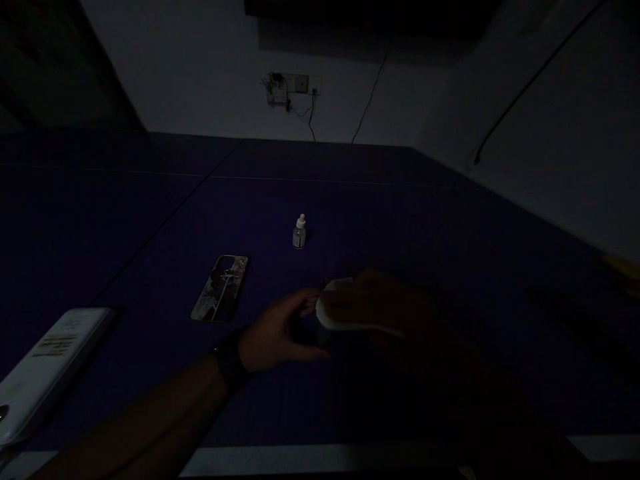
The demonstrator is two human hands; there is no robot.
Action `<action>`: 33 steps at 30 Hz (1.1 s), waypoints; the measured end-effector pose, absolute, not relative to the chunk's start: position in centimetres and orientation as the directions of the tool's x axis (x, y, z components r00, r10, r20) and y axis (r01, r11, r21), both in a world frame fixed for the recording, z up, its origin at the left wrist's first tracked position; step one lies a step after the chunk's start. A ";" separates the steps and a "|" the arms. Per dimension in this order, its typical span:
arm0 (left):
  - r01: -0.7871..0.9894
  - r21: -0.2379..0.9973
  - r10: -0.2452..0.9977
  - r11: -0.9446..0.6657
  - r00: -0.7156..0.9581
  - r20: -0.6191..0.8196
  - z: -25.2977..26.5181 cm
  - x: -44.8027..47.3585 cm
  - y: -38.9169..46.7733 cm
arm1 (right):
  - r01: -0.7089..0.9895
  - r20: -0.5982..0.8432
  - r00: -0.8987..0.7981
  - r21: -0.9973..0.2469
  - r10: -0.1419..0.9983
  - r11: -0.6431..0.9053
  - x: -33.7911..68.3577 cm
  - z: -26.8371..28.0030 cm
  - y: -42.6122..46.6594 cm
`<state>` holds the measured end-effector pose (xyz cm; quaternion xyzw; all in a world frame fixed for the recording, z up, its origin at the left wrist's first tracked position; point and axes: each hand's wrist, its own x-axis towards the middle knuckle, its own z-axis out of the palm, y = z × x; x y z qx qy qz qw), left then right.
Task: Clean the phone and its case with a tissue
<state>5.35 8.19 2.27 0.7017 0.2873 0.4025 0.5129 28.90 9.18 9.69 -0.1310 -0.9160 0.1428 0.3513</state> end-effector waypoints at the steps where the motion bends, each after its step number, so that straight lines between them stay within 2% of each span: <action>1: -0.005 0.950 0.817 -0.313 0.507 0.272 2.3 5.4 8.2 | 0.094 0.609 -0.733 -0.353 0.305 0.931 28.9 9.8 9.1; 3: -0.022 0.946 0.815 -0.324 0.501 0.291 2.4 5.4 8.2 | 0.105 0.605 -0.734 -0.347 0.308 0.932 28.9 9.8 9.1; 7: -0.031 0.950 0.816 -0.311 0.504 0.283 2.2 5.4 8.3 | 0.311 0.572 -0.671 -0.360 0.471 0.880 28.8 9.6 8.9; 8: -0.015 0.950 0.820 -0.311 0.501 0.276 2.1 5.4 8.3 | 0.298 0.563 -0.678 -0.379 0.474 0.876 28.9 9.5 8.8; 12: 0.034 0.939 0.825 -0.341 0.489 0.282 2.2 5.3 8.2 | 0.101 0.559 -0.744 -0.448 0.366 0.888 29.0 9.4 8.4; 16: -0.002 0.949 0.828 -0.316 0.487 0.277 2.5 5.4 8.2 | 0.212 0.559 -0.674 -0.479 0.482 0.852 28.3 9.4 8.5; 21: 0.000 0.960 0.833 -0.281 0.496 0.245 2.6 5.4 7.6 | 0.223 0.564 -0.624 -0.535 0.541 0.815 27.0 9.0 8.8; 25: -0.049 0.990 0.841 -0.136 0.522 0.141 3.0 5.5 6.8 | 0.300 0.521 -0.549 -0.607 0.654 0.736 26.7 8.4 9.3; 29: -0.150 0.977 0.832 0.150 0.553 -0.042 3.6 5.9 6.3 | 0.323 0.420 -0.469 -0.737 0.777 0.593 26.6 7.6 10.0; 33: -0.147 0.945 0.808 0.294 0.566 -0.164 3.9 6.1 6.6 | 0.313 0.344 -0.470 -0.796 0.813 0.518 26.6 6.8 10.6</action>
